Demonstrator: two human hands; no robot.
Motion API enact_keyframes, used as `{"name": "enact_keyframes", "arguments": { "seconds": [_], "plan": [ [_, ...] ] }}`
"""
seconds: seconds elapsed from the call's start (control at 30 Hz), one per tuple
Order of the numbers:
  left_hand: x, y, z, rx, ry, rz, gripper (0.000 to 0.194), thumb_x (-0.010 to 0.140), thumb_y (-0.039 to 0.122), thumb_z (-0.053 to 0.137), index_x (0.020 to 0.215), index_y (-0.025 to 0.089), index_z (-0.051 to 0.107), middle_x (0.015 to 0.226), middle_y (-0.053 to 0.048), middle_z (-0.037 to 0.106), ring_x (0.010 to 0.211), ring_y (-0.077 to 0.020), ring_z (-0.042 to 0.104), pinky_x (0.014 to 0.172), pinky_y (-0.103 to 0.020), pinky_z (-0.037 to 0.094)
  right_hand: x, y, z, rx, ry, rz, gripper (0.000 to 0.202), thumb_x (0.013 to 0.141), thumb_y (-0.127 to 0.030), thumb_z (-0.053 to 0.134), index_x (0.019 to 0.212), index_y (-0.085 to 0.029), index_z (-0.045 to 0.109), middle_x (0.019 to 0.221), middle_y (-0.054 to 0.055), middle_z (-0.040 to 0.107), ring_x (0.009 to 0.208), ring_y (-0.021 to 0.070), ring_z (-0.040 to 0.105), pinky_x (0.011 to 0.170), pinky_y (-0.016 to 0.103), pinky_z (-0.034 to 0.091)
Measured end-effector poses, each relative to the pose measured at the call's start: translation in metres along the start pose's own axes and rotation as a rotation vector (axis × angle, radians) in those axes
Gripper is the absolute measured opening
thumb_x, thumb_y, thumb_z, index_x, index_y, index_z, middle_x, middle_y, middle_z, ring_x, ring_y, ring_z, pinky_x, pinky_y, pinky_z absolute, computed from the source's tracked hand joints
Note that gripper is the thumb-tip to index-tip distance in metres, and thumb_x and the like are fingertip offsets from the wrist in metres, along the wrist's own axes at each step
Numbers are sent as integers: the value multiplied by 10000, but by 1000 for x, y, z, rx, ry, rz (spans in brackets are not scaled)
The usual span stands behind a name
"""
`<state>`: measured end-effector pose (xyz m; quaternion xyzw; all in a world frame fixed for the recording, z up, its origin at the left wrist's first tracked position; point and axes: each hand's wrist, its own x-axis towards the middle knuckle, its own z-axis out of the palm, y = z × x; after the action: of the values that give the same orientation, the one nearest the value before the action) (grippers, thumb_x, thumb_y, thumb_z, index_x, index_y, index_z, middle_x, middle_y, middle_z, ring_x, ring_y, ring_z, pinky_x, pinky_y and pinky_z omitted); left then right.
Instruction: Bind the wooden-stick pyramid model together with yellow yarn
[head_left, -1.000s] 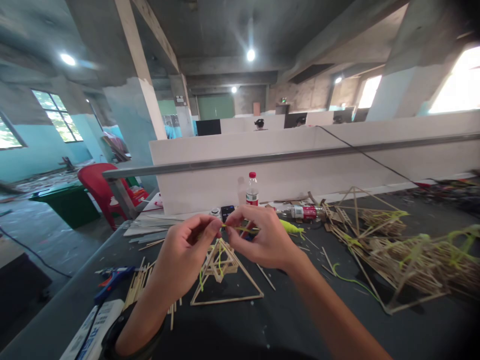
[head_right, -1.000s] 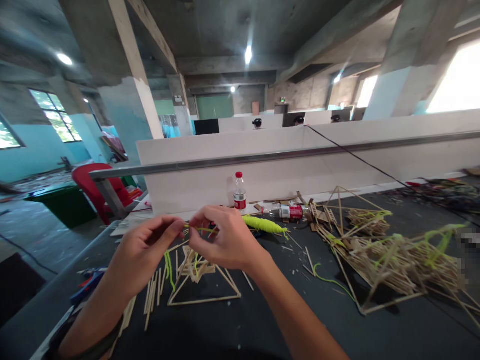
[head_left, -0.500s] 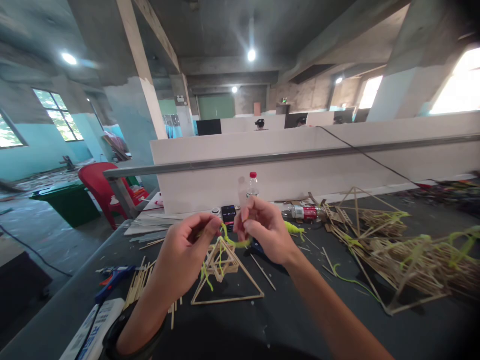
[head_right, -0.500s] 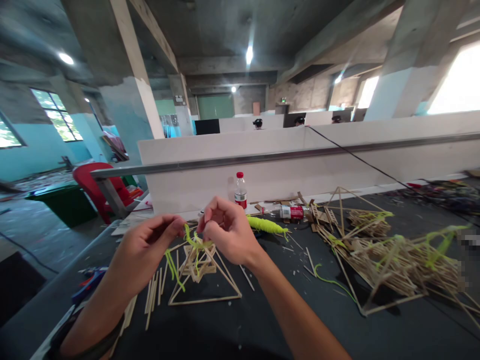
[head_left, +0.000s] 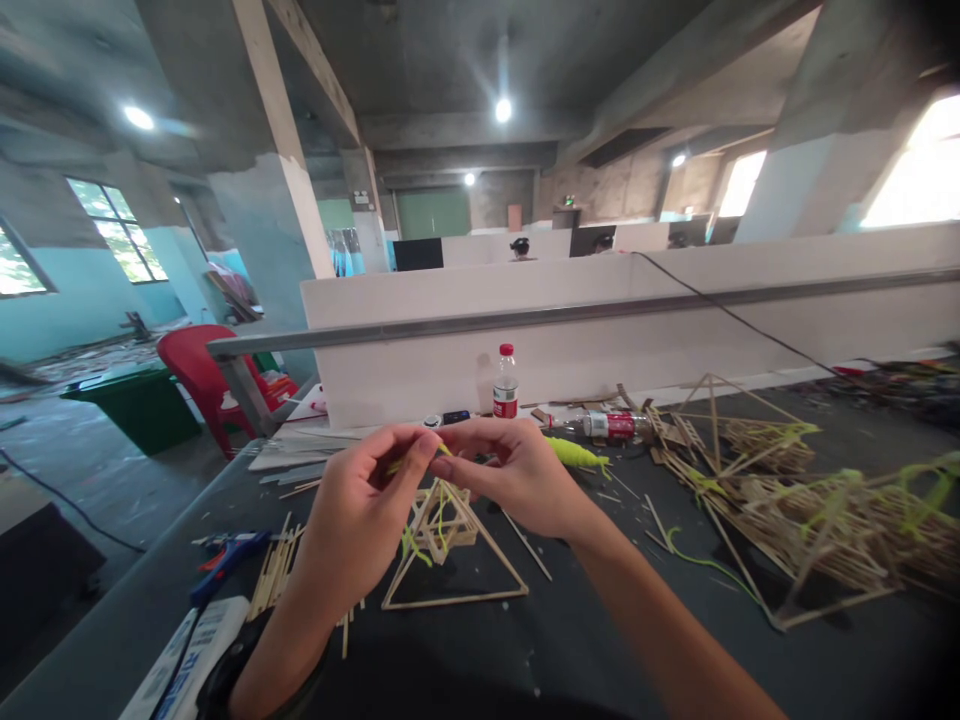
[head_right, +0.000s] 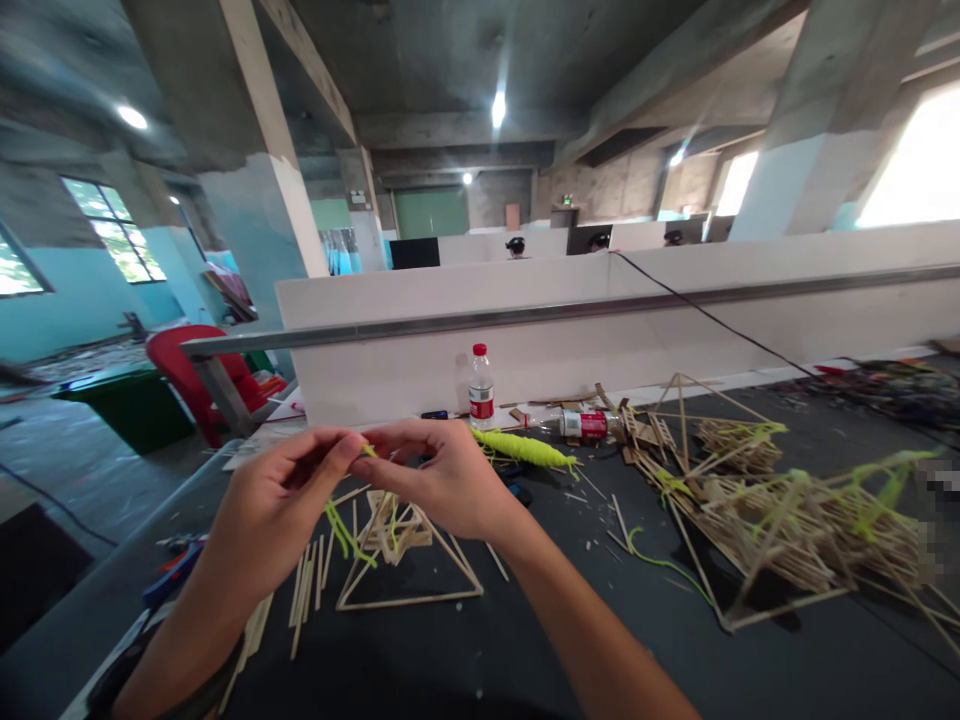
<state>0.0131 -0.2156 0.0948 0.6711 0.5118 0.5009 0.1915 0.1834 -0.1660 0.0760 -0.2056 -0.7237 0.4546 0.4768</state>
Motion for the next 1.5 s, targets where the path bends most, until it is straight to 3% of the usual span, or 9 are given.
{"name": "enact_keyframes", "arguments": {
  "seconds": [0.33,0.57,0.7,0.93,1.13,1.5],
  "plan": [
    [1,-2,-6,73,73,28,235,886,435,634,915,214,709,786,-1,687,714,-150,624,620,-210,493,-1,0,-7,-40,106,-9,89,786,-272,760,819,-189,764,682,9,666,556,99,507,466,223,406],
    [1,-2,-5,103,63,9,264,891,454,618,927,206,701,829,-19,717,707,-163,647,584,-220,492,-3,5,-7,-30,-68,150,75,792,-224,717,763,-169,675,627,-19,602,526,78,498,469,203,416],
    [2,-2,-6,116,93,9,265,880,450,630,932,202,708,832,-26,730,733,-180,668,616,-233,512,-3,6,-10,-57,-106,163,61,803,-218,685,773,-172,656,647,-7,623,546,93,541,483,215,426],
    [2,-4,-6,78,155,19,252,871,423,655,984,207,721,819,-14,732,749,-168,675,658,-220,525,-2,-1,-18,-70,-44,113,74,781,-207,685,770,-183,615,613,-19,607,546,100,541,511,231,429],
    [3,-3,-6,77,192,11,254,868,423,662,992,212,729,858,-20,746,750,-160,681,644,-215,529,-1,8,-12,-119,7,111,68,757,-139,611,793,-195,598,633,-26,595,543,98,519,493,236,389],
    [-2,-1,-3,101,168,8,254,870,412,659,1015,218,737,883,-27,756,780,-179,698,623,-221,537,0,3,-14,-117,95,196,35,742,-181,607,730,-190,575,643,-6,609,552,105,481,491,253,339]
  ]
}}
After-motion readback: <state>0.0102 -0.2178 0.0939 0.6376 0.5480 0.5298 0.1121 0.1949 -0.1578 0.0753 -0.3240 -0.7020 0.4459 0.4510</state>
